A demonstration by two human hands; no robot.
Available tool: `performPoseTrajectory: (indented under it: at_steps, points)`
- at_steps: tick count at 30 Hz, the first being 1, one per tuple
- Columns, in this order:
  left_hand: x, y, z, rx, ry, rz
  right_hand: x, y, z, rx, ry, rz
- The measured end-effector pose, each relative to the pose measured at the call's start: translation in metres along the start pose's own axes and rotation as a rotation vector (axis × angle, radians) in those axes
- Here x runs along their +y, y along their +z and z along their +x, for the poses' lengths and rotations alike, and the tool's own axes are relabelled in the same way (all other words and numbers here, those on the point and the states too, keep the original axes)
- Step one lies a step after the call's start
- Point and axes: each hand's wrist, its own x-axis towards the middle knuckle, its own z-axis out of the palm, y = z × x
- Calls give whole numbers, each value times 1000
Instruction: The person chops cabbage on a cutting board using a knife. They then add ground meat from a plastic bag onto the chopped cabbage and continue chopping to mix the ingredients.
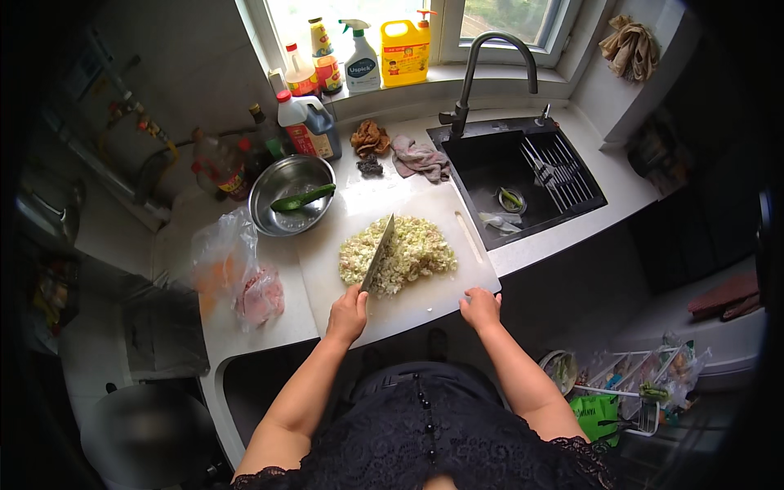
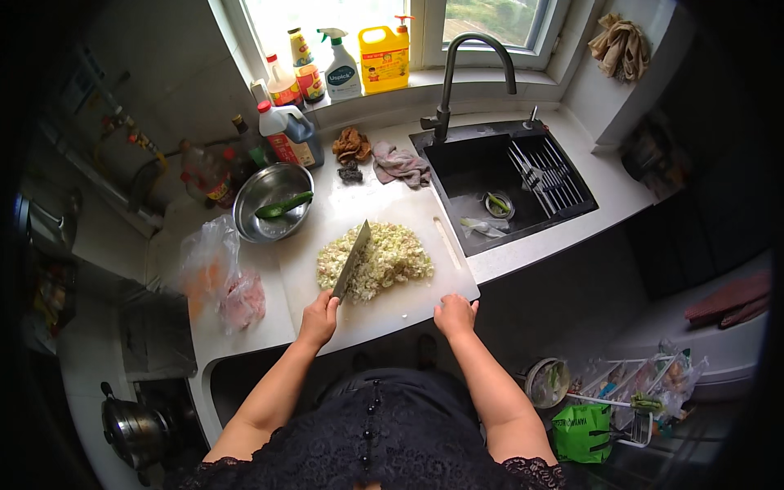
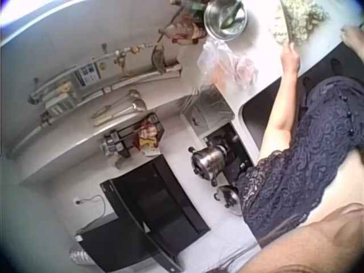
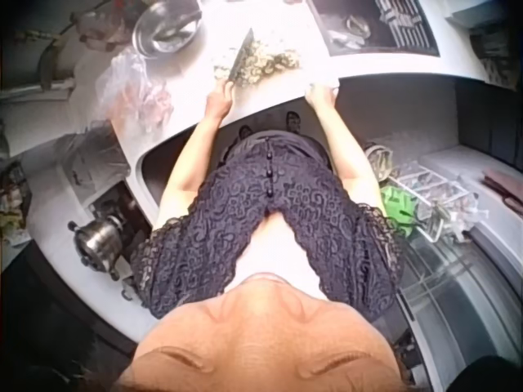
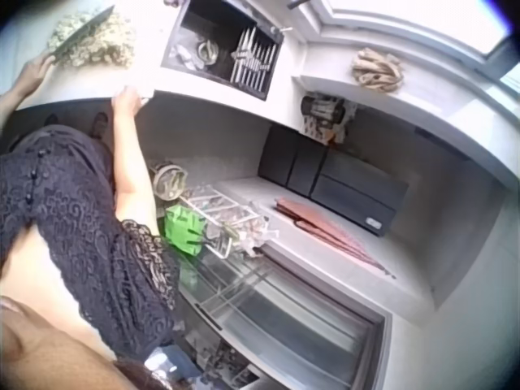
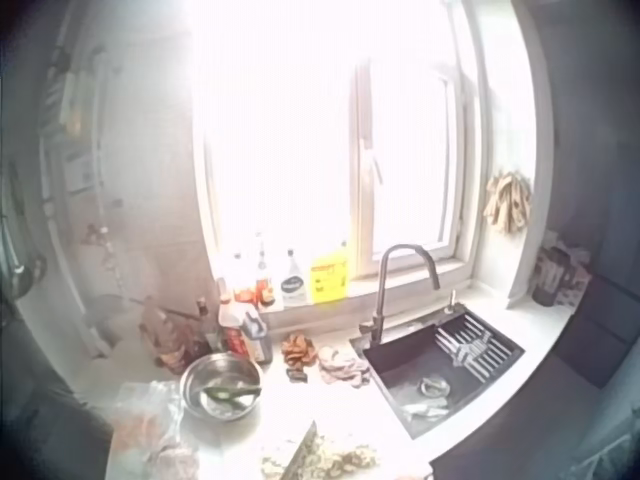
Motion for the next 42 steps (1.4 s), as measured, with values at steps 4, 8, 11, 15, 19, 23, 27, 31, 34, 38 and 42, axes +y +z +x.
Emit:
performPoseTrajectory:
  at_steps: [4,8,11,15,19,23,27,31,34,38,42]
  points:
    - [14,7,1,17,25,-30,-2,-2,1,-26,15,-18]
    - [7,16,2,-24,15,38,0,0,-1,2,7,-7]
    - [17,9,2,-38,-7,-5,3,2,0,2,10,0]
    - [4,16,1,-2,15,38,0,0,0,-34,29,4]
    - [16,8,7,-2,17,-11,0,-4,1,-39,36,20]
    - [6,8,3,23,12,17,-1,-3,-2,-35,18,-4]
    - [5,3,4,8,-3,3,0,-1,-1,-20,13,-3]
    - [2,-3,-2,60,16,-11,-2,-5,-2,-34,28,9]
    - [-15,1,-1,59,26,12,1,1,-1,10,-5,-11]
    - [3,-14,5,90,16,-43,4,3,3,-18,9,-18]
    - [-15,-10,2,48,-52,32,-1,0,0,1,-4,-21]
